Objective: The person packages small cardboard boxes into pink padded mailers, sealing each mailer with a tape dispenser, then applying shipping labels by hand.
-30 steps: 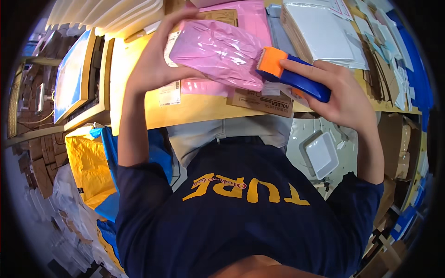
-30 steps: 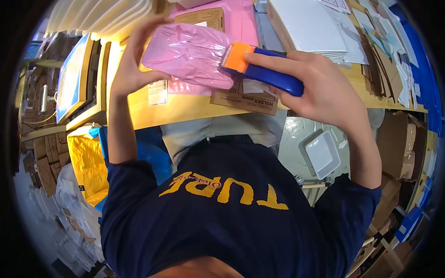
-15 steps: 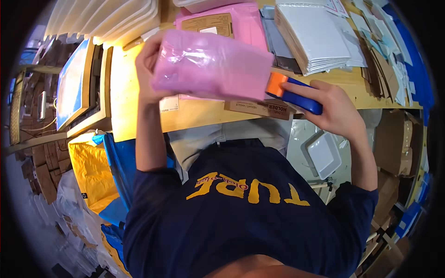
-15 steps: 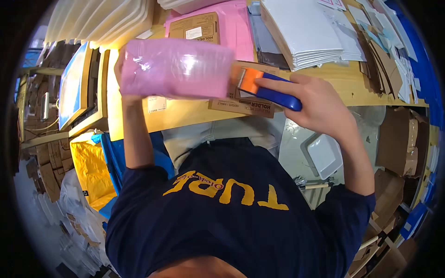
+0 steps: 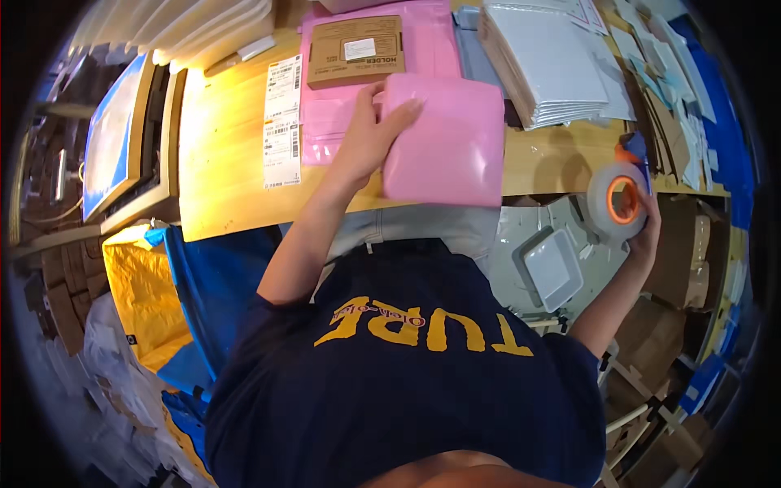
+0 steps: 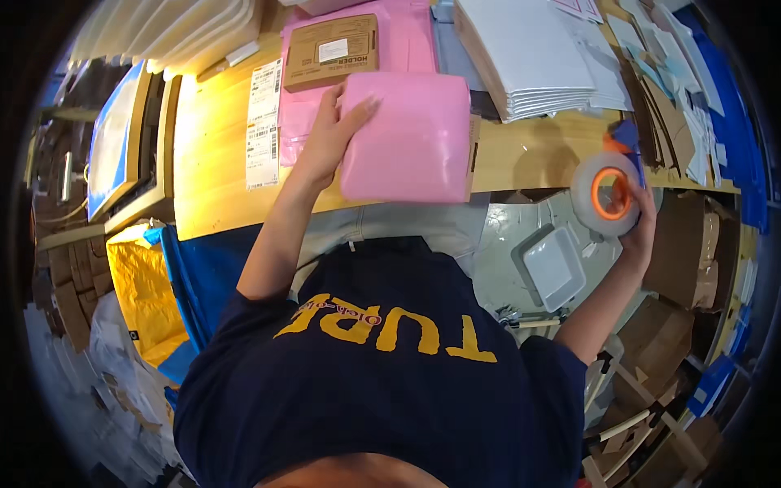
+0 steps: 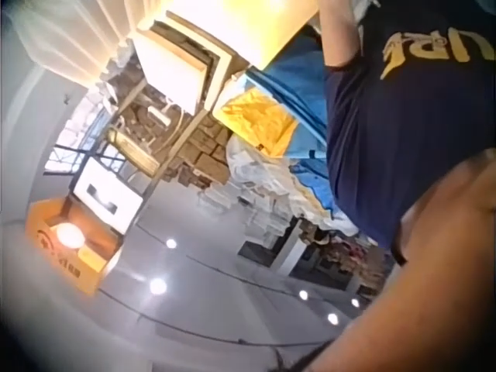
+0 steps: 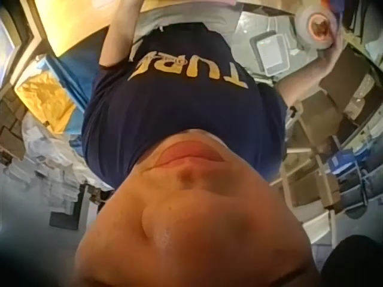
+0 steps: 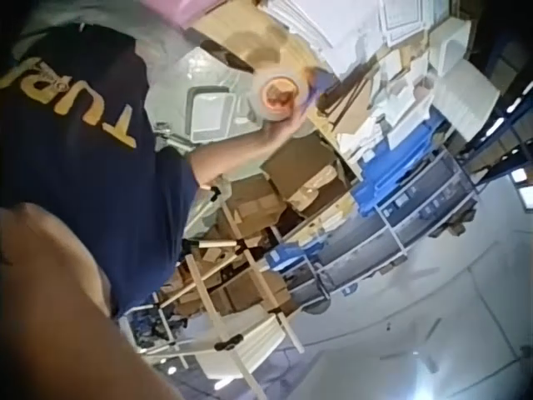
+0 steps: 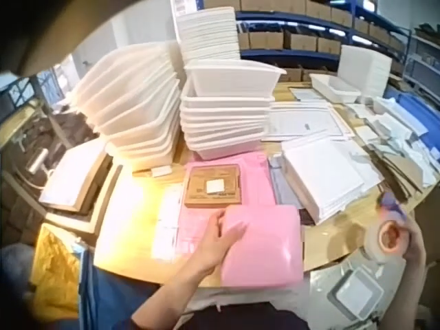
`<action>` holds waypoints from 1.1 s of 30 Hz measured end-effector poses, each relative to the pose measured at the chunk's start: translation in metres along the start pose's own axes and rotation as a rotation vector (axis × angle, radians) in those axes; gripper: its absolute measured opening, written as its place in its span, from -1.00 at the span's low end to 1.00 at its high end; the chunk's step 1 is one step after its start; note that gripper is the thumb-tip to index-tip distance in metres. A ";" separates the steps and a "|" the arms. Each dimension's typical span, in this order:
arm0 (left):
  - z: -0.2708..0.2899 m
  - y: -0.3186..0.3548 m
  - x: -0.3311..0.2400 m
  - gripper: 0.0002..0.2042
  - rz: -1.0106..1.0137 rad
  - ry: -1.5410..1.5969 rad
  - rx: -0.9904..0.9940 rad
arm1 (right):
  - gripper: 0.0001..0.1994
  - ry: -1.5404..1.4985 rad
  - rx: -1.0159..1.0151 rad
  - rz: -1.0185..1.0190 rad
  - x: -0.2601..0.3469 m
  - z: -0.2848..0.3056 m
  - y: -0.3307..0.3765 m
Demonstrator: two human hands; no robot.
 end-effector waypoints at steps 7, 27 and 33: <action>0.025 0.000 0.008 -0.32 -0.139 -0.183 -0.066 | -0.55 1.488 -0.988 0.252 0.072 -0.079 0.006; 0.216 -0.013 -0.049 -0.67 -0.572 -1.478 -0.388 | -0.43 0.486 -0.209 0.594 0.063 -0.378 -0.003; 0.204 -0.007 -0.075 -0.75 -0.546 -0.662 -0.119 | -0.52 0.539 -0.082 1.033 0.139 -0.424 0.048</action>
Point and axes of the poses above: each hand's wrist, its own y-axis away from the middle knuckle, its own z-axis out of the back of the hand, x = y × z, the point moved 9 cm from there along -y, towards the middle knuckle, and after that the axes turned 10 degrees about y, right-handed, at the moved point
